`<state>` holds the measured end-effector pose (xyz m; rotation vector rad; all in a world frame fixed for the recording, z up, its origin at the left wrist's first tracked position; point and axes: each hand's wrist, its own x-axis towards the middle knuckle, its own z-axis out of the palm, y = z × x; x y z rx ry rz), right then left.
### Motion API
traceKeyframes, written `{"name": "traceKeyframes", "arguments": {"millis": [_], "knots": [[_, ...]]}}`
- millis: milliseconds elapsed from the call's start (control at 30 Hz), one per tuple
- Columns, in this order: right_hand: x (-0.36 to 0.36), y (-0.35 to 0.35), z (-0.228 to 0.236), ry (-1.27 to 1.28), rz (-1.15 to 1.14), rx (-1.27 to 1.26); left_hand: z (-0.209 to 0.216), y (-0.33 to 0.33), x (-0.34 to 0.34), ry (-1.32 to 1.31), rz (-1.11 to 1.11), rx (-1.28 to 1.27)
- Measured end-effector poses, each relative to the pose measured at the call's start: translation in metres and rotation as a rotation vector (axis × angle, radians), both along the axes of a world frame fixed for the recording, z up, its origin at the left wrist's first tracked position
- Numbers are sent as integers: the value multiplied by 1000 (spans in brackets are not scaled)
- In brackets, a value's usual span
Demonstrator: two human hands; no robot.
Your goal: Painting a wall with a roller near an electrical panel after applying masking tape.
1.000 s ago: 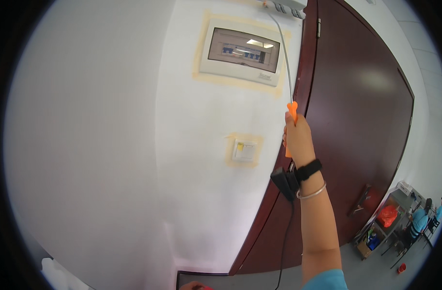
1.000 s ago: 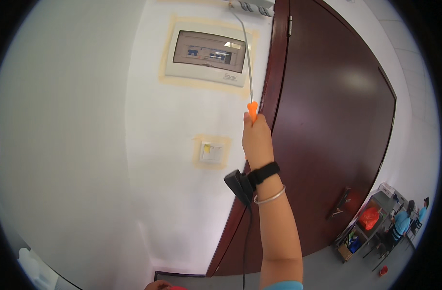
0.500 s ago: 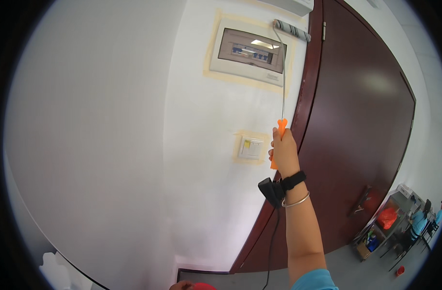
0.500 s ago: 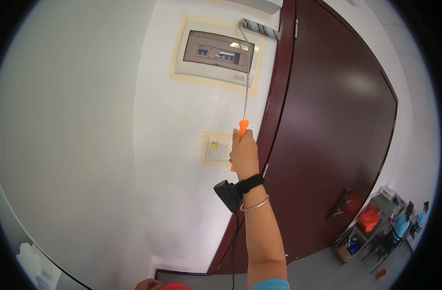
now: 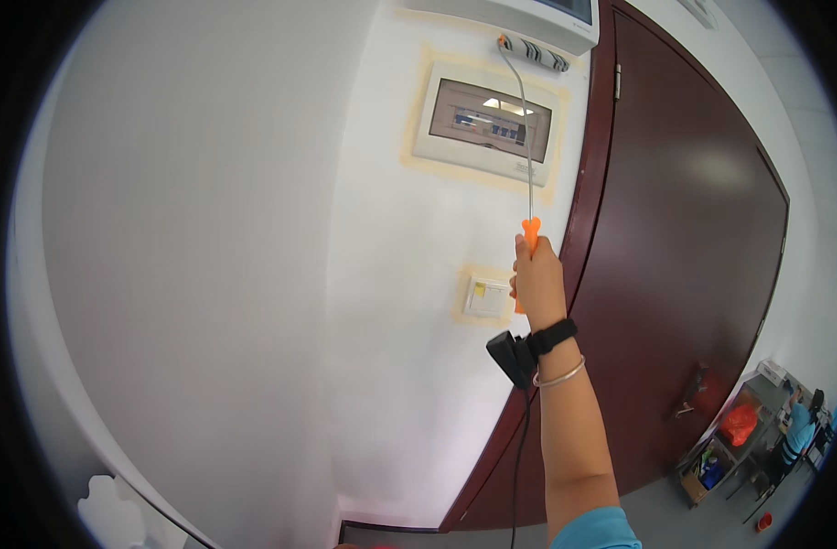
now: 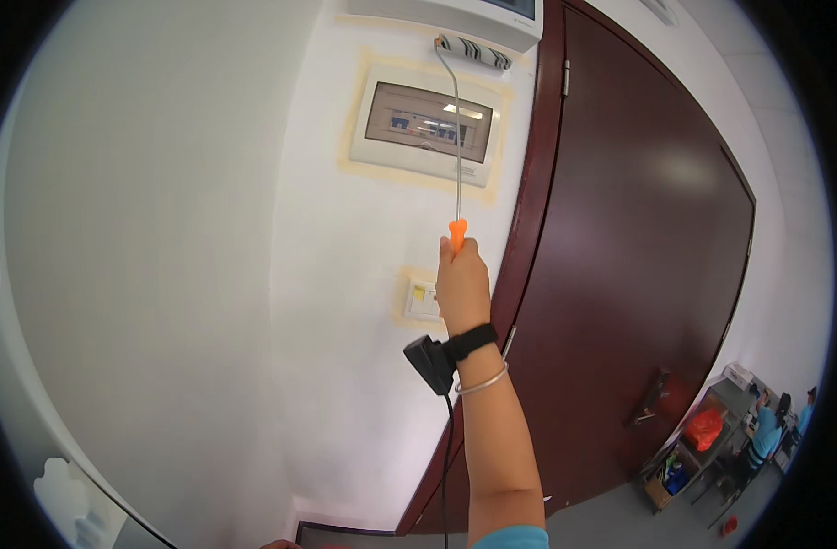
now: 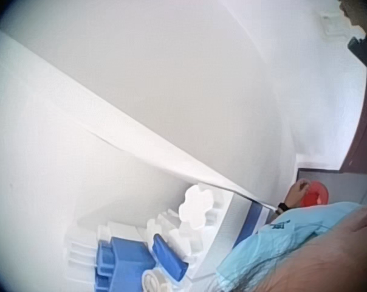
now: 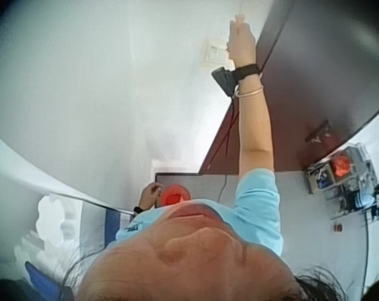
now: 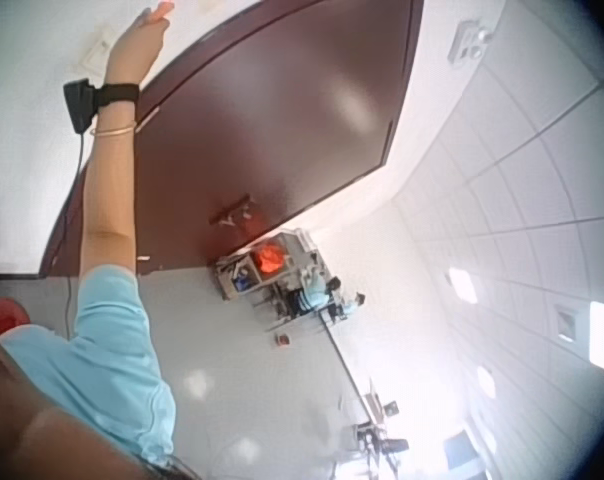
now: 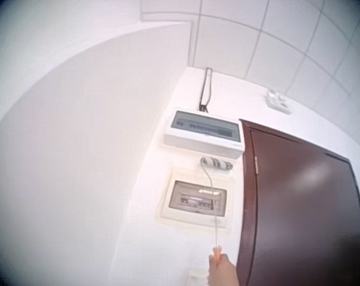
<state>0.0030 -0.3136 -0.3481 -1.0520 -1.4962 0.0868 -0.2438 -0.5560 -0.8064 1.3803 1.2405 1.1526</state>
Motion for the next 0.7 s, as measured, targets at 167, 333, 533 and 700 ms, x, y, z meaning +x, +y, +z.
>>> {"name": "traceKeyframes", "arguments": {"millis": [167, 333, 533, 700], "knots": [[-15, 27, 34, -30, -39, 47, -1, 1, 1, -12, 34, -5], [-29, 32, 39, -47, 6, -20, -4, 2, 0, -31, 52, -11], [-28, 25, -1, -51, 18, -49, -7, 6, -1, -30, 55, 9], [-35, 4, -27, -17, 76, -133, -9, 10, -4, 29, 32, 51]]}}
